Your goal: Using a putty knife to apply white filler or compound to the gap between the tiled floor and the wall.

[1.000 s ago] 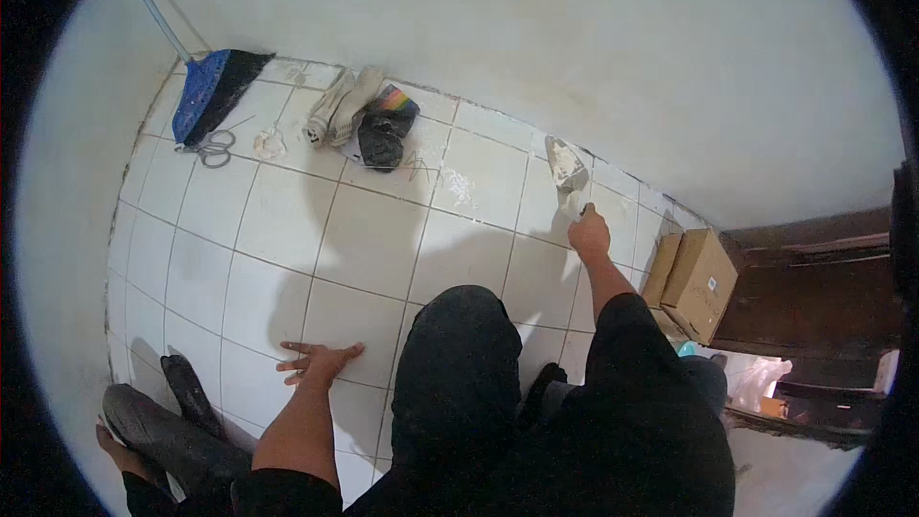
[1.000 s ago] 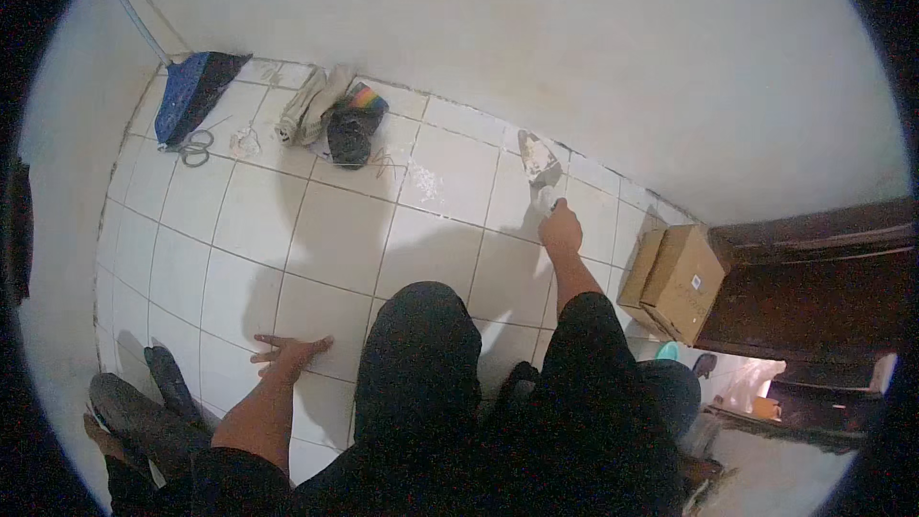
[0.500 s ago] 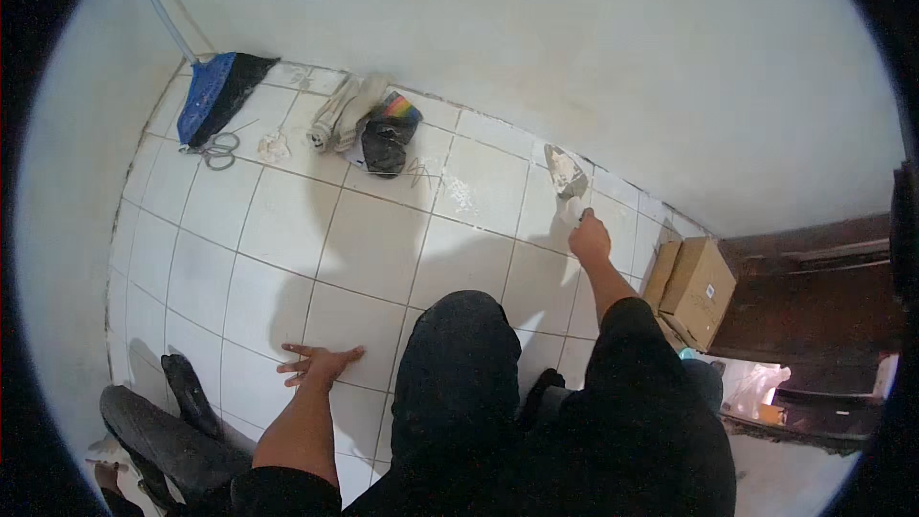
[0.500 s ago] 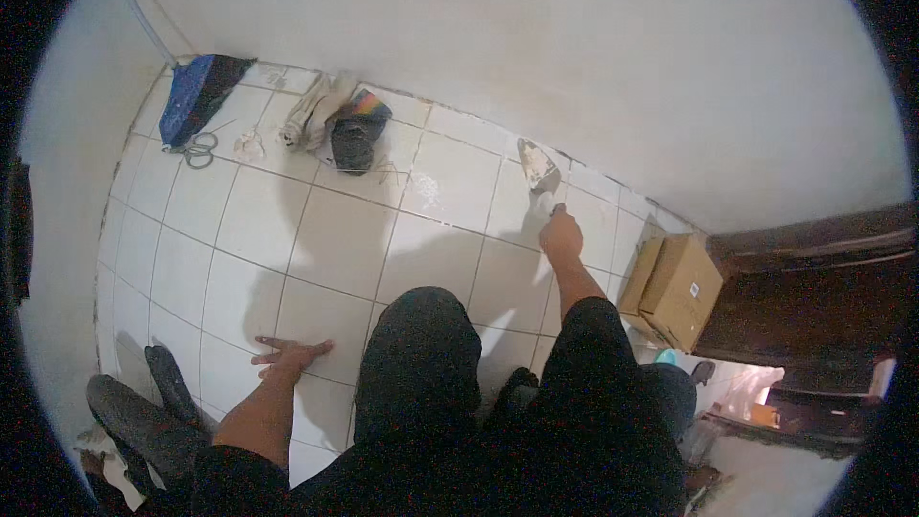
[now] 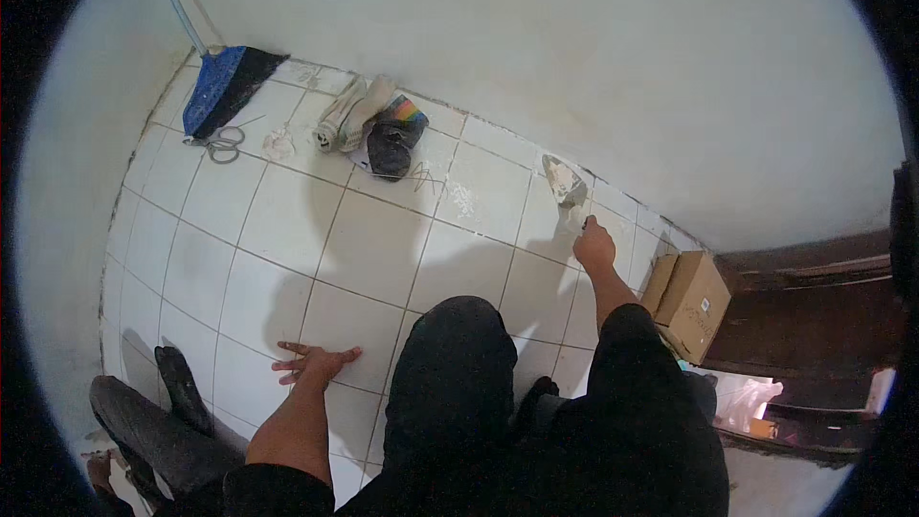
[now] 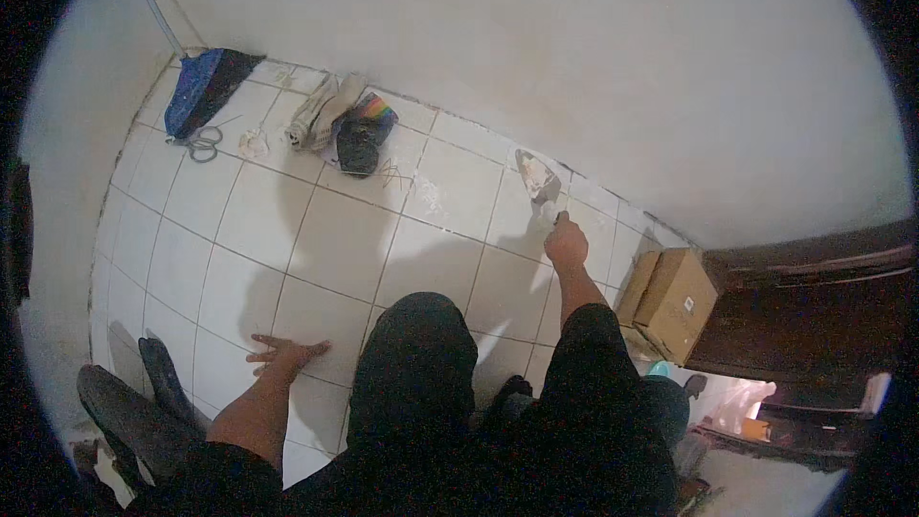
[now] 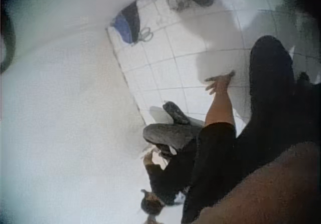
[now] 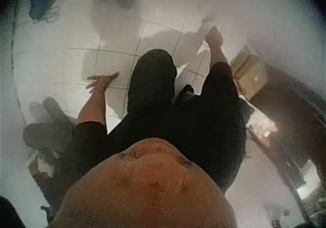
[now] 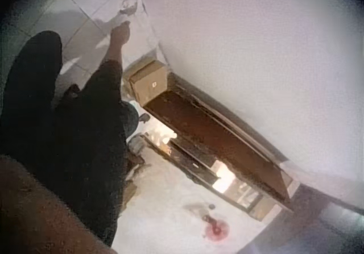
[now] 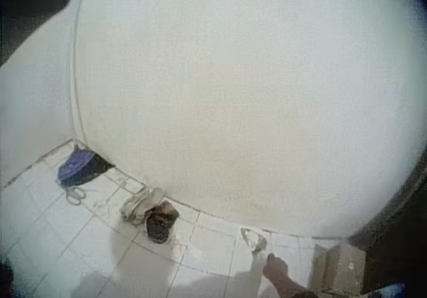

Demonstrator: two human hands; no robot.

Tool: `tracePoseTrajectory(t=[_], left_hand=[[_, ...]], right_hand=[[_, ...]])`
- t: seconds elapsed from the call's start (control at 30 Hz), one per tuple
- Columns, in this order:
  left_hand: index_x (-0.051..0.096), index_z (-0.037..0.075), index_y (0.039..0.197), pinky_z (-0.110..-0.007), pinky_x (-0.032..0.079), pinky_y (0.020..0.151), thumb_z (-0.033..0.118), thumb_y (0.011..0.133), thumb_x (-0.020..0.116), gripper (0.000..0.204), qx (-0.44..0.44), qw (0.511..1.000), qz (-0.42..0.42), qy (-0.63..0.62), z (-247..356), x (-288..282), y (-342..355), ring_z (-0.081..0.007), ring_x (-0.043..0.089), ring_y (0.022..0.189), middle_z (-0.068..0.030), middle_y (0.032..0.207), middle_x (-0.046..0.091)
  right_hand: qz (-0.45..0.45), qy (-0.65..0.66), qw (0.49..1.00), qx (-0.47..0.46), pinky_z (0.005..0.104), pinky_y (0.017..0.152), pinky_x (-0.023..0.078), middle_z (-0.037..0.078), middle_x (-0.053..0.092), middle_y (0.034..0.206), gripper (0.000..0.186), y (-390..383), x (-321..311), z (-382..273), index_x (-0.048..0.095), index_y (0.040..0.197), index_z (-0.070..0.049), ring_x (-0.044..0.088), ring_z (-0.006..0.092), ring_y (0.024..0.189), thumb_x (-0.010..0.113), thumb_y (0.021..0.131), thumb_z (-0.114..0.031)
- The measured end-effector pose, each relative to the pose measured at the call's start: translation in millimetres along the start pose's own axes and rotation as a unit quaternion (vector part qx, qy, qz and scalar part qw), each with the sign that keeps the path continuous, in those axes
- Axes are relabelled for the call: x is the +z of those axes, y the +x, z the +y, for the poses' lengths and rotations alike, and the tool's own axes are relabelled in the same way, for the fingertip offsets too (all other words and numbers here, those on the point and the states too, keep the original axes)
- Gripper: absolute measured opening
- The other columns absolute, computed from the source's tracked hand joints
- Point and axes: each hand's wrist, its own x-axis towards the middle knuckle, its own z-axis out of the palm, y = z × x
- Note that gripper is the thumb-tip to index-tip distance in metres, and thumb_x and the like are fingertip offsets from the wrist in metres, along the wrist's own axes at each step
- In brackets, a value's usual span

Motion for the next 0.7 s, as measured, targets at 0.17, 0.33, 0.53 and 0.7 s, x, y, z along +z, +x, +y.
tracePoseTrajectory(t=[0.17, 0.33, 0.53, 0.7], left_hand=[[-0.036, 0.007, 0.134, -0.068, 0.008, 0.103, 0.06, 0.046, 0.085, 0.158, 0.018, 1.0, 0.008, 0.021, 0.6, 0.2, -0.9, -0.0605, -0.011, 0.129, -0.0387, 0.139, -0.025], [-0.034, 0.004, 0.134, -0.068, 0.012, 0.104, 0.064, 0.045, 0.083, 0.159, 0.008, 0.998, 0.021, 0.05, -0.3, 3.3, 0.5, -0.0625, -0.004, 0.129, -0.0405, 0.14, -0.02], [-0.033, 0.005, 0.135, -0.068, 0.014, 0.104, 0.063, 0.047, 0.083, 0.157, -0.002, 0.998, 0.034, 0.06, 2.5, 7.0, 10.1, -0.0629, -0.002, 0.129, -0.0407, 0.14, -0.02], [-0.038, 0.009, 0.133, -0.069, 0.008, 0.103, 0.06, 0.047, 0.085, 0.158, 0.007, 1.0, 0.01, 0.02, -0.2, 1.2, 5.4, -0.0576, -0.016, 0.13, -0.0365, 0.138, -0.03]], right_hand=[[0.013, 0.05, 0.997, 0.049, 0.0473, 0.082, 0.05, 0.024, 0.063, 0.099, 0.034, -18.0, 26.1, -5.7, 0.049, 0.109, 0.0, 0.062, 0.0401, 0.095, 0.056, 0.078, -0.013], [-0.016, -0.009, 1.0, 0.001, 0.0457, 0.081, 0.051, 0.023, 0.063, 0.1, 0.034, -3.0, 2.3, 1.9, 0.049, 0.108, 0.0, 0.062, 0.0397, 0.094, 0.057, 0.078, -0.013], [0.027, 0.065, 0.994, 0.079, 0.0459, 0.083, 0.05, 0.023, 0.063, 0.1, 0.036, -5.5, 30.3, 1.0, 0.049, 0.109, 0.001, 0.061, 0.0397, 0.096, 0.056, 0.078, -0.014], [0.012, 0.011, 1.0, 0.025, 0.0446, 0.083, 0.05, 0.025, 0.063, 0.099, 0.036, -2.3, 13.8, 0.1, 0.049, 0.109, 0.003, 0.062, 0.0396, 0.095, 0.056, 0.078, -0.013]])
